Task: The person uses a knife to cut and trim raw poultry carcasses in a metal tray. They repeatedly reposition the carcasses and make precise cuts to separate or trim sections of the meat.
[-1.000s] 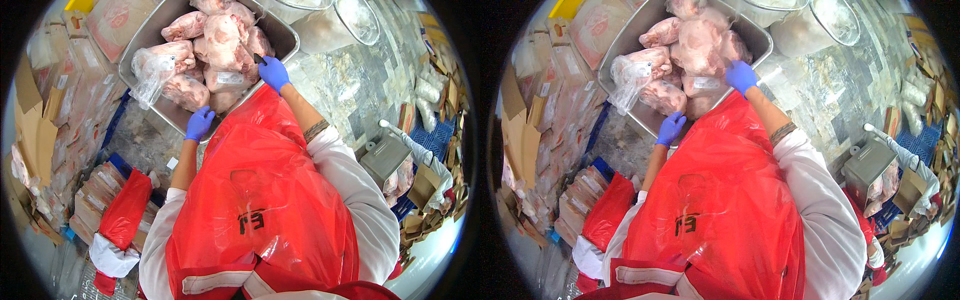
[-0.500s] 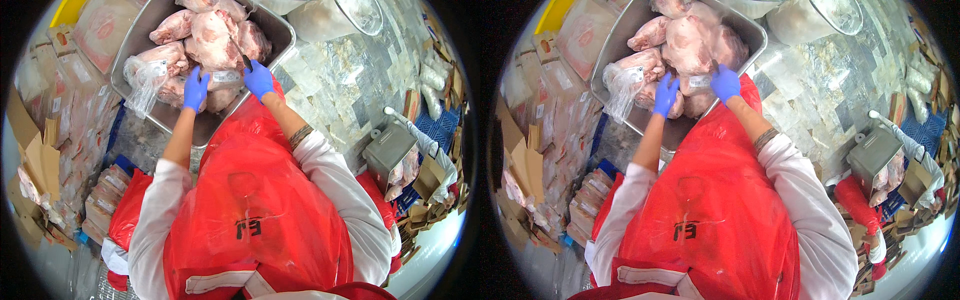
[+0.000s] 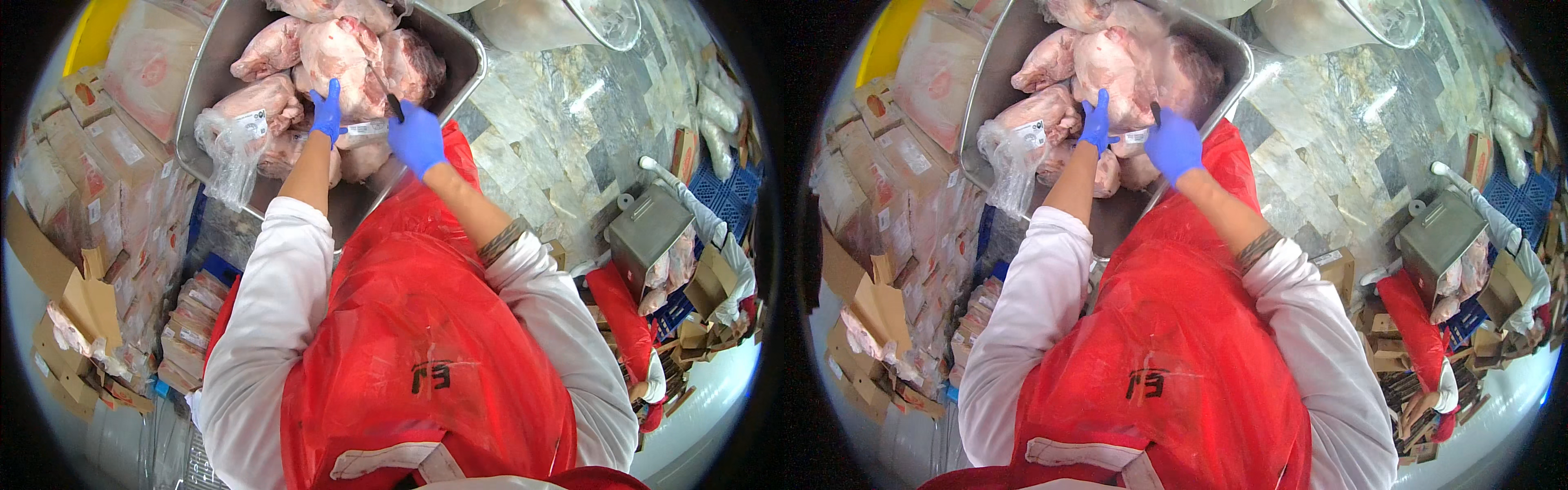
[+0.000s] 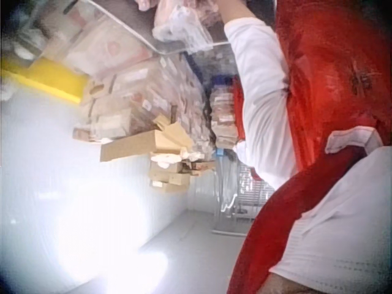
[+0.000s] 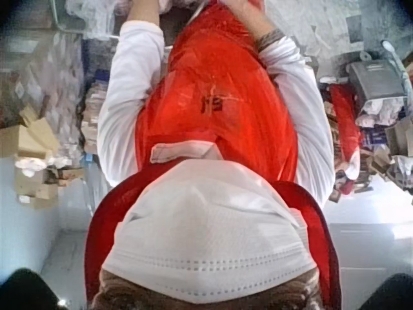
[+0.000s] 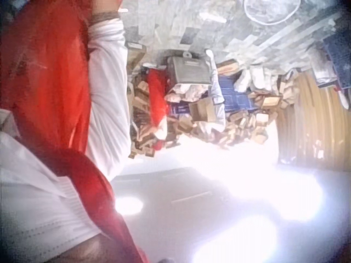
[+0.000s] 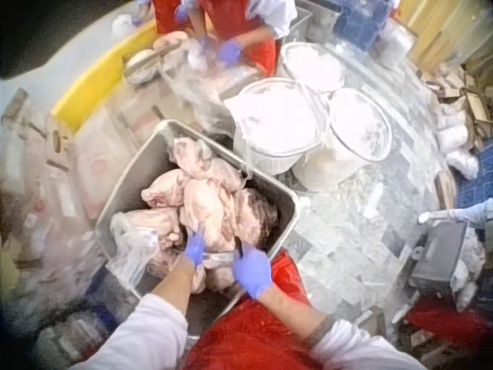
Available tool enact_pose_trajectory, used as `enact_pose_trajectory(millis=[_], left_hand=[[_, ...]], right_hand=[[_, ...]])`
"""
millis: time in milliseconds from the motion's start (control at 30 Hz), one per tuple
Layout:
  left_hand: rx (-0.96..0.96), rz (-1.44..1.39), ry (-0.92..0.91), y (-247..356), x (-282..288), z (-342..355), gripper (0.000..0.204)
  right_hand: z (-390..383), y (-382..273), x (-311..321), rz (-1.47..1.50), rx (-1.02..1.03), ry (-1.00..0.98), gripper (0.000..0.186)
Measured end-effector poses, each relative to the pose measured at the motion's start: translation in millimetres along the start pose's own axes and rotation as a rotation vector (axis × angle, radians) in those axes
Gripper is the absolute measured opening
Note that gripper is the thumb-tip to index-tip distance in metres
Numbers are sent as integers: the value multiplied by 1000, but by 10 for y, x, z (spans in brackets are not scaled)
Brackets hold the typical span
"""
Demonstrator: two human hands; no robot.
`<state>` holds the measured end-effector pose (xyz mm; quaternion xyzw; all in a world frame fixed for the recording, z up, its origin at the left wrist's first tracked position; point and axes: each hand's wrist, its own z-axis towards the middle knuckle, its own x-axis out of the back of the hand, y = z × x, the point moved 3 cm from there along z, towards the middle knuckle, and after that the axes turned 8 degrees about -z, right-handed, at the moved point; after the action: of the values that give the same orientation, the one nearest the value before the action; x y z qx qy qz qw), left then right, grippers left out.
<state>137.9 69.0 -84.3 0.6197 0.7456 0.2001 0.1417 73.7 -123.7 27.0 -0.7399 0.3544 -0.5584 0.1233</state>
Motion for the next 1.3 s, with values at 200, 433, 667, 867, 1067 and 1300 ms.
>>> enact_pose_trajectory(millis=[200, 433, 667, 867, 1067, 1300], left_hand=[[-11, 25, 53, -40, 9, 89, 120], [-65, 129, 103, -11, -63, 108, 117], [-442, 480, 213, -49, 211, 547, 110], [-667, 582, 72, 423, 165, 724, 109], [-563, 599, -6, 485, 88, 767, 114], [-461, 676, -11, 471, 212, 895, 121]], right_hand=[[-361, 183, -444, 110, -271, -146, 23], [-442, 450, -890, 226, -359, -175, 20], [-363, 381, -601, 345, -311, -260, 37], [-75, 59, -185, 506, -329, -421, 35], [-108, 21, -150, 856, -618, -557, 15], [-350, 469, -1328, 700, -391, -281, 26]])
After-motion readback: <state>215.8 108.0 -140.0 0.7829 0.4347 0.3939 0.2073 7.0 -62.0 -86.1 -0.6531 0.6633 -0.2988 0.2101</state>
